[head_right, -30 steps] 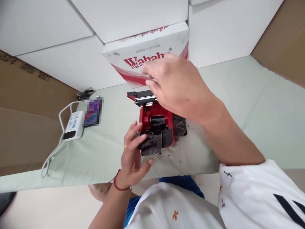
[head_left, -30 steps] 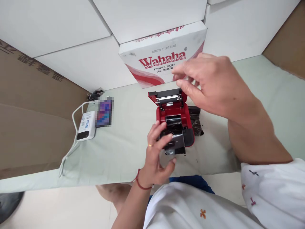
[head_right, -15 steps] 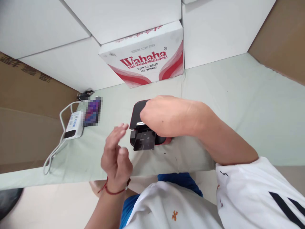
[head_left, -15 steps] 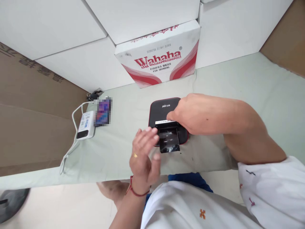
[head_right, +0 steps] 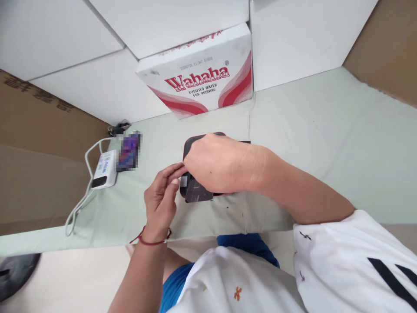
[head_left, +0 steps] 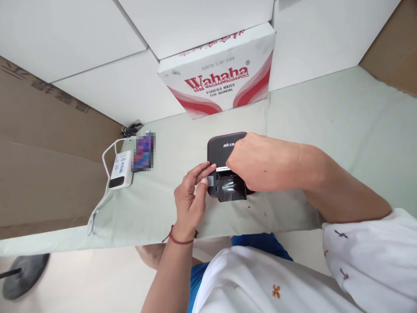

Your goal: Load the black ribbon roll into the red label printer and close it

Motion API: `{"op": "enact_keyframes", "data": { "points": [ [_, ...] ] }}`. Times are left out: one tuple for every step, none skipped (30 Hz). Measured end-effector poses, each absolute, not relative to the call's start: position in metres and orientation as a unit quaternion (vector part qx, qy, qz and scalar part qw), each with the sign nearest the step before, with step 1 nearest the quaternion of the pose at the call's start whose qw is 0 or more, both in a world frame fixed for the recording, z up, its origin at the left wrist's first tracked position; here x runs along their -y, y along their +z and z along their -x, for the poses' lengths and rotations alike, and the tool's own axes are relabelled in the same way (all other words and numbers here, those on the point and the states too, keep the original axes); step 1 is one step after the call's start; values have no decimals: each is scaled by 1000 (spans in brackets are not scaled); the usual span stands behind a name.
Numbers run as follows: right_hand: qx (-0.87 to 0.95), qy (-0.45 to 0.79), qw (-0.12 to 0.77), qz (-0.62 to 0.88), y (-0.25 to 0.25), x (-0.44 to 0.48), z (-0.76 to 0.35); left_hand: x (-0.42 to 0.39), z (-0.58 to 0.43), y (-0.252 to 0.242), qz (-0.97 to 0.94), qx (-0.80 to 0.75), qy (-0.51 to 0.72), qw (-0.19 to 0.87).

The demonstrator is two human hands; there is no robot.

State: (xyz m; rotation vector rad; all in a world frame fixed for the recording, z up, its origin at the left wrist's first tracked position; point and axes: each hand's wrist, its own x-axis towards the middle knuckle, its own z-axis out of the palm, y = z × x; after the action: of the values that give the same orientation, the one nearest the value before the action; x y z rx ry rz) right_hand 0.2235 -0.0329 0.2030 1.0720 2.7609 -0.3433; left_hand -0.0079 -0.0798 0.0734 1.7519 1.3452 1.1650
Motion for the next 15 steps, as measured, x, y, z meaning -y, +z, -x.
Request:
{"op": "enact_keyframes", "data": {
  "points": [
    [-923,-110,76,-360,203,34,-223,77,8,72,-656,-503,451,335],
    [-923,-106,77,-361,204,35,-223,73,9,71,-645,-490,462,360],
    [-923,-104,85,-361,204,37,-224,68,9,70,-633,-470,479,387],
    [-922,-104,96,-361,204,39,-225,63,9,69,-621,-447,494,412],
    [-920,-106,105,-362,205,41,-226,57,10,67,-608,-429,503,440],
    [-920,-111,110,-359,205,44,-227,52,11,64,-591,-421,507,465],
    [-921,-119,117,-351,206,48,-228,47,12,62,-574,-417,505,491],
    [-924,-129,124,-339,206,52,-227,43,13,59,-558,-413,500,518],
    [-926,-138,132,-325,206,56,-226,40,14,56,-541,-407,497,543],
    [-928,-149,142,-310,205,60,-225,38,14,52,-524,-398,497,567],
    [-928,-161,159,-297,205,65,-222,37,14,49,-506,-389,498,587],
    [-926,-173,173,-288,204,69,-220,37,13,46,-491,-382,498,605],
    [-924,-181,181,-283,203,73,-217,38,12,43,-479,-376,498,618],
    [-924,-188,184,-276,202,76,-215,39,10,41,-469,-373,499,626],
    [-925,-194,189,-267,202,78,-212,41,9,38,-463,-371,500,631]
  ]
}}
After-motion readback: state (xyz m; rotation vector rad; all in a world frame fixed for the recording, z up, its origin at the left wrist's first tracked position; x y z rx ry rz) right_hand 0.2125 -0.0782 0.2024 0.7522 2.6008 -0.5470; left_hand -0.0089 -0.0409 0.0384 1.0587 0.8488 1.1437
